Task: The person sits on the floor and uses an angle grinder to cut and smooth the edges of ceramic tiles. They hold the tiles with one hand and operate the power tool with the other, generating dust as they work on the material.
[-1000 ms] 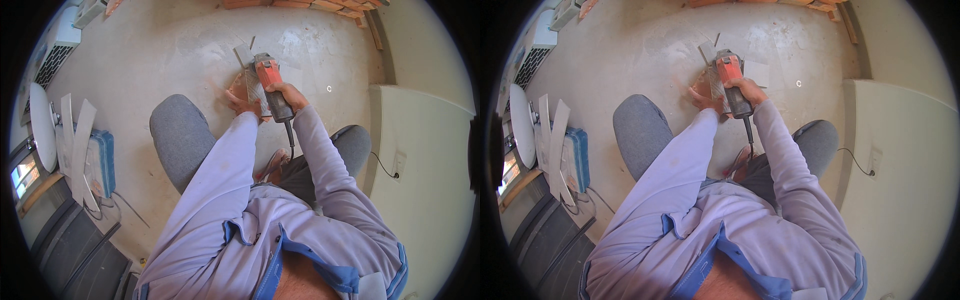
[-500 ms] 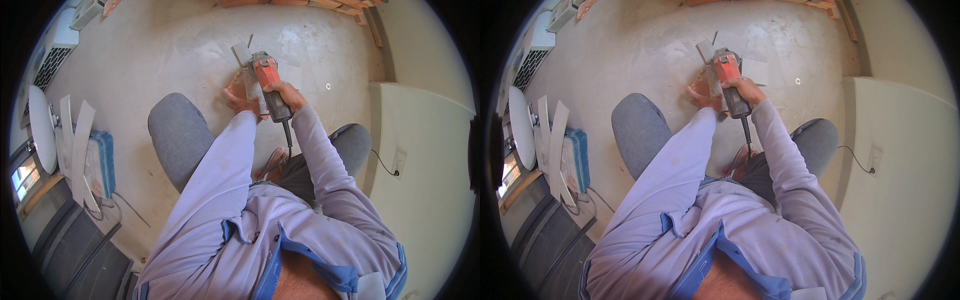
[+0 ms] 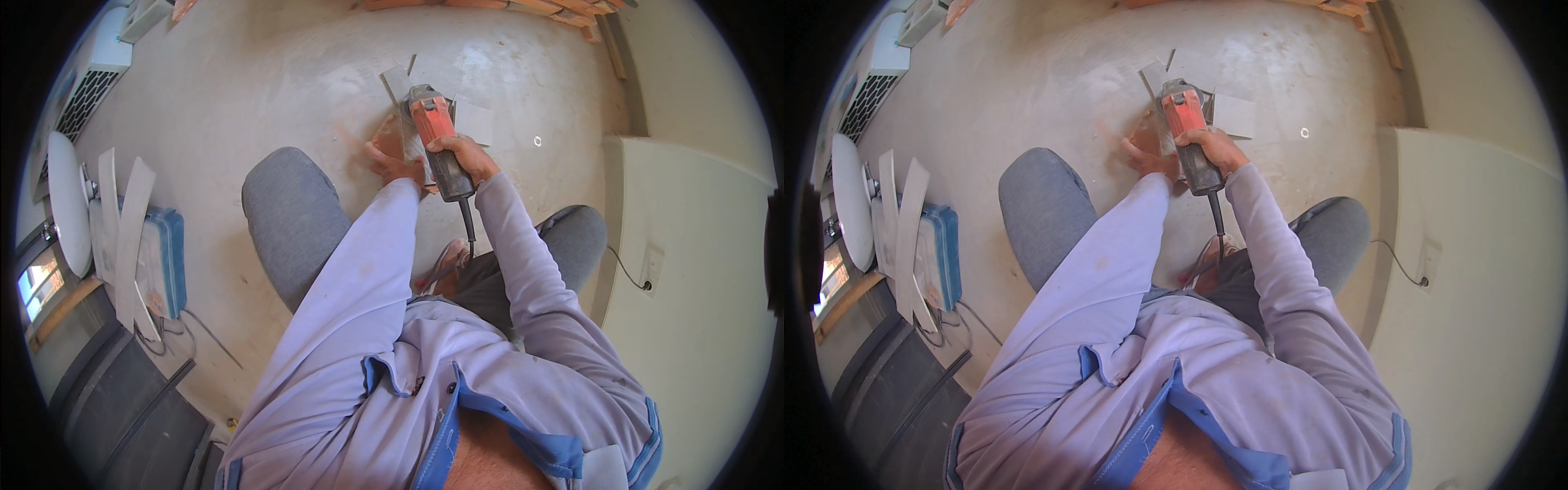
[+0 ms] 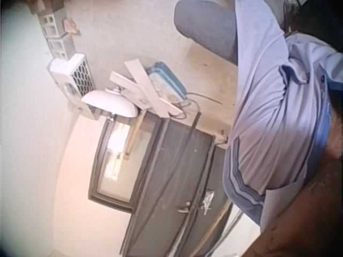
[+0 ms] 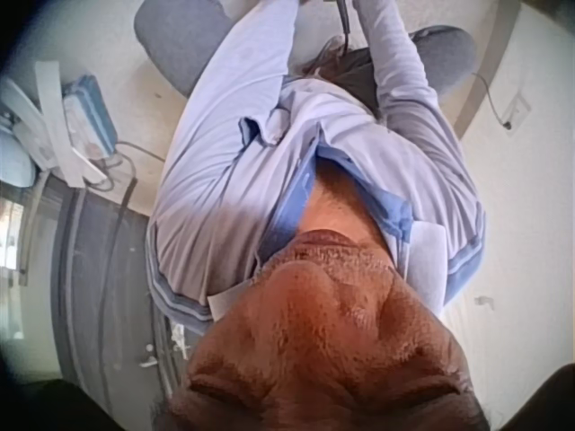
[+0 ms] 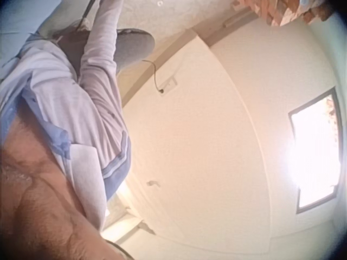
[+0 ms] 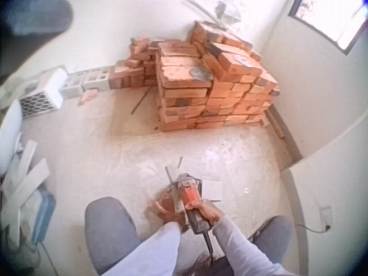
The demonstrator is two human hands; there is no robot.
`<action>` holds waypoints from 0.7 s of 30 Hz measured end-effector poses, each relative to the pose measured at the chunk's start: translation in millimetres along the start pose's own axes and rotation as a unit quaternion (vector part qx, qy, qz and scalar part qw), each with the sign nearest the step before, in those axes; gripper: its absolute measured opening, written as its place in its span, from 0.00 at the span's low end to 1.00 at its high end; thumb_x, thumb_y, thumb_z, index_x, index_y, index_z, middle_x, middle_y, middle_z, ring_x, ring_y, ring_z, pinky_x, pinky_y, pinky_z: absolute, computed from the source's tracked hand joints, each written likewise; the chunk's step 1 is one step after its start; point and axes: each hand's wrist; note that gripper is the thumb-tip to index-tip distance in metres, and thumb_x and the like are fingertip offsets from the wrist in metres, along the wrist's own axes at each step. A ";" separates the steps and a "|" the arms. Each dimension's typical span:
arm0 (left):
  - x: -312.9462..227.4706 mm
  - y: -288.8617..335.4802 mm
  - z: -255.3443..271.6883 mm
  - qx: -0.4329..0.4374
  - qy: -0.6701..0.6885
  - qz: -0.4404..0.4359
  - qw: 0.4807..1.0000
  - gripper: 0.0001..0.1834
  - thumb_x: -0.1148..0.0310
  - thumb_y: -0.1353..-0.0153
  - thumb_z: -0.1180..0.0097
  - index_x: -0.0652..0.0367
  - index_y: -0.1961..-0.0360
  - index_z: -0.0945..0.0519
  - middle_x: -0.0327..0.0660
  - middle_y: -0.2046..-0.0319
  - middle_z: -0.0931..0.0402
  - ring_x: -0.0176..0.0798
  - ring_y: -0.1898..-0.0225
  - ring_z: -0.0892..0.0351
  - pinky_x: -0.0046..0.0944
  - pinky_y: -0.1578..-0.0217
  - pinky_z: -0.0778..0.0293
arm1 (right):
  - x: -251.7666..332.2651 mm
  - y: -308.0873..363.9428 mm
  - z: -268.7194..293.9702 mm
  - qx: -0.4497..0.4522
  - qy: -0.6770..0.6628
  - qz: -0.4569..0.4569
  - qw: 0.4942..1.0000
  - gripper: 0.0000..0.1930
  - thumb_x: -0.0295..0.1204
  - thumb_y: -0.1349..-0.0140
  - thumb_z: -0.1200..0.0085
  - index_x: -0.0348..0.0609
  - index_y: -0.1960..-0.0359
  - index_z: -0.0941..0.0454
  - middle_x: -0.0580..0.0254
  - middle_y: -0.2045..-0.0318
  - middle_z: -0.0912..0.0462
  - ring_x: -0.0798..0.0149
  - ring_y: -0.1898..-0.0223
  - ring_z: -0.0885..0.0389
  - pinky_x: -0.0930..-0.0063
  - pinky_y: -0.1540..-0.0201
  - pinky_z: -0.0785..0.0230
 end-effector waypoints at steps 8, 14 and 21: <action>5.2 -2.5 -2.0 -0.024 -0.018 -0.011 1.000 0.64 0.68 0.45 0.31 0.42 0.26 0.74 0.60 0.31 0.52 0.66 0.35 0.34 0.54 0.35 0.32 | 6.5 0.8 -2.0 -0.025 0.008 -0.021 0.999 0.22 0.35 0.46 0.37 0.31 0.57 0.29 0.51 0.73 0.21 0.56 0.77 0.17 0.57 0.76 0.16; 0.2 3.4 1.9 -0.002 -0.004 -0.008 1.000 0.63 0.68 0.45 0.31 0.43 0.26 0.73 0.60 0.33 0.49 0.66 0.36 0.32 0.54 0.36 0.31 | 4.8 2.5 -2.9 -0.003 0.002 -0.019 1.000 0.21 0.36 0.46 0.37 0.31 0.58 0.27 0.50 0.73 0.20 0.56 0.77 0.16 0.59 0.77 0.18; 1.1 2.8 3.2 -0.011 -0.011 -0.009 1.000 0.64 0.68 0.45 0.32 0.42 0.26 0.75 0.62 0.32 0.51 0.66 0.38 0.30 0.54 0.37 0.30 | 9.5 -0.6 0.3 -0.001 -0.007 -0.041 0.999 0.22 0.37 0.46 0.37 0.32 0.58 0.27 0.51 0.72 0.20 0.56 0.76 0.16 0.61 0.75 0.17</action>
Point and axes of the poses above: each hand's wrist, its own y-axis away from the middle knuckle, its own z-axis out of the back of the hand, x = y × z
